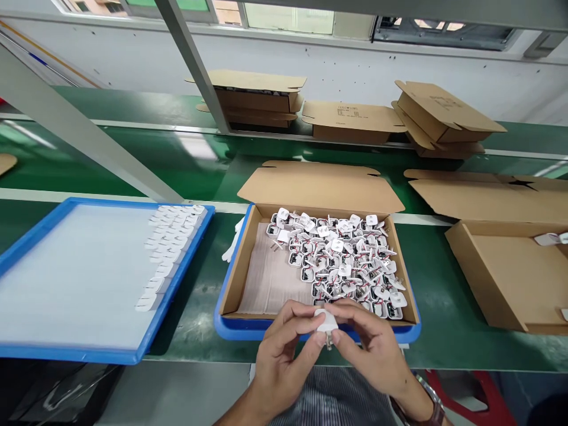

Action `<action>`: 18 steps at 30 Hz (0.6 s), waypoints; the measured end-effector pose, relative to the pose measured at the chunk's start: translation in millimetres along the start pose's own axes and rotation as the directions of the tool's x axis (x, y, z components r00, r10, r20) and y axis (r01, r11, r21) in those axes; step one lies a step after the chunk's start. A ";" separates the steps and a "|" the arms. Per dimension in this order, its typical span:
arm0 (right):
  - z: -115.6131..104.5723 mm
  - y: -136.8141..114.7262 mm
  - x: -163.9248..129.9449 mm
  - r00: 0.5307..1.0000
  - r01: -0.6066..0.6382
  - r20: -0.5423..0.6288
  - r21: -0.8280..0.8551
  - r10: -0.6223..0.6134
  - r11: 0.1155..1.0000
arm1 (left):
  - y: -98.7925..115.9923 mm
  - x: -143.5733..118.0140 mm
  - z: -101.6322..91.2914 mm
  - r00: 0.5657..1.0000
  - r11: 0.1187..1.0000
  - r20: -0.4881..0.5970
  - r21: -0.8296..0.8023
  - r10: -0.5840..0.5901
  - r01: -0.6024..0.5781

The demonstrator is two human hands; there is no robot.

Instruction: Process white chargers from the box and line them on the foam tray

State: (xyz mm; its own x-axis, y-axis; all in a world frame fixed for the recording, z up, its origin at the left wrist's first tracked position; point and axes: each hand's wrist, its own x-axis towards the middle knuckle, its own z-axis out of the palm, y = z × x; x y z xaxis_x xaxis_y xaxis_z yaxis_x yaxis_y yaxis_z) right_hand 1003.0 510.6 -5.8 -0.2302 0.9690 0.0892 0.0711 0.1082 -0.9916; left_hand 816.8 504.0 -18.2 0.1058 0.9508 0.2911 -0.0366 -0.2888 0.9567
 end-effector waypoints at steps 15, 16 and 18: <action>8.2 9.8 -11.1 0.960 -0.069 -0.278 -0.096 0.039 0.993 | 3.5 0.1 3.9 0.922 0.855 -0.077 0.409 0.379 -0.318; 8.0 13.9 -12.0 0.963 -0.087 -0.263 -0.103 0.057 0.991 | 3.1 0.8 4.9 0.909 0.847 -0.106 0.418 0.404 -0.328; 8.7 20.1 -10.8 0.974 -0.106 -0.213 -0.120 0.079 0.987 | 3.1 1.1 5.8 0.880 0.829 -0.160 0.443 0.448 -0.341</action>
State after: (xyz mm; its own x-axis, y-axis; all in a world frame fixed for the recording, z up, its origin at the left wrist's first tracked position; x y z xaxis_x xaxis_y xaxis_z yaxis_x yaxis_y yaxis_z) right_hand 998.5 500.5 -27.6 -0.0120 0.9995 0.0285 0.2111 0.0304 -0.9770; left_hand 822.5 503.5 -14.8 -0.0821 0.7252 0.6836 0.3742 -0.6133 0.6956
